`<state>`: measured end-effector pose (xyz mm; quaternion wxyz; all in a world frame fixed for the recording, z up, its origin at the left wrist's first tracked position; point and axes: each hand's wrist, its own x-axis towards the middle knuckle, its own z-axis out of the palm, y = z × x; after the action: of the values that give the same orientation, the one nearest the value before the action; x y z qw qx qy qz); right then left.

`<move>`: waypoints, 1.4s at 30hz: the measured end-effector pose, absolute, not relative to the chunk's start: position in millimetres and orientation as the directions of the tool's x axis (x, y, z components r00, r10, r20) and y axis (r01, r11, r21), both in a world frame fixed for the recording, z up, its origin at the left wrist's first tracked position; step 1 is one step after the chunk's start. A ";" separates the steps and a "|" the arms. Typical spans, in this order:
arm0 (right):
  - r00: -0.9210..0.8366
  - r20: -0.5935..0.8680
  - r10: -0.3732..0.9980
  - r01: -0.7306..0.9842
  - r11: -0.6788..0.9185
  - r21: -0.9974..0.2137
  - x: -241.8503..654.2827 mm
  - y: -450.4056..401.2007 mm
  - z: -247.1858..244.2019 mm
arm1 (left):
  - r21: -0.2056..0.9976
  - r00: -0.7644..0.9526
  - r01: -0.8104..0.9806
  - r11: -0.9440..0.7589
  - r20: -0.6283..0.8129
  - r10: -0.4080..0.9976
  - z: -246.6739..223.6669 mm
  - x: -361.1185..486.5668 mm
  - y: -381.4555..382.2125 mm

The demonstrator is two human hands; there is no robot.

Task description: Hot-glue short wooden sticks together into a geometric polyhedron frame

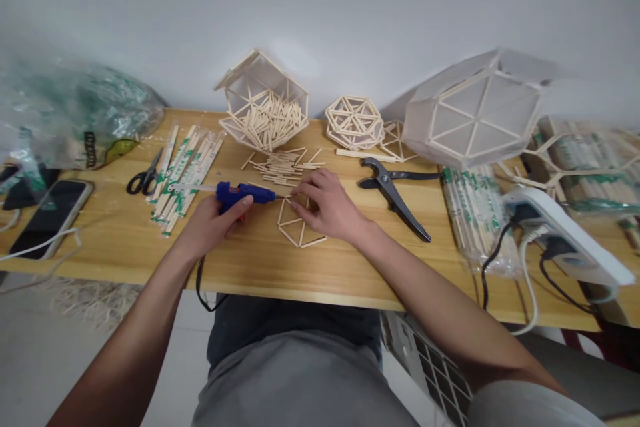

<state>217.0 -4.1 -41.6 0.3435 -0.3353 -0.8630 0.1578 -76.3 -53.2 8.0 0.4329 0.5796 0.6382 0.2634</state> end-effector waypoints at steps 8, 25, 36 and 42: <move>-0.536 0.461 0.707 0.467 0.704 -0.535 215.8 -4.5 -38.8 | 0.796 -0.012 0.574 0.193 -0.228 0.974 10.0 -68.7 -53.4; -0.541 0.435 0.719 0.470 0.688 -0.553 216.1 -4.2 -39.4 | 0.795 0.019 0.588 0.150 -0.199 0.980 4.1 -75.8 -53.6; -0.546 0.456 0.703 0.470 0.707 -0.529 216.8 -3.3 -42.2 | 0.822 0.033 0.548 0.152 -0.203 0.979 8.1 -74.8 -55.1; -0.541 0.426 0.725 0.492 0.684 -0.538 215.8 -4.9 -39.2 | 0.805 0.022 0.575 0.142 -0.189 0.982 5.3 -78.5 -55.2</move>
<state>215.8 -4.9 -39.2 0.3224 -0.3541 -0.8592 0.1801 -78.5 -55.2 5.3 0.3880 0.6004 0.6484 0.2617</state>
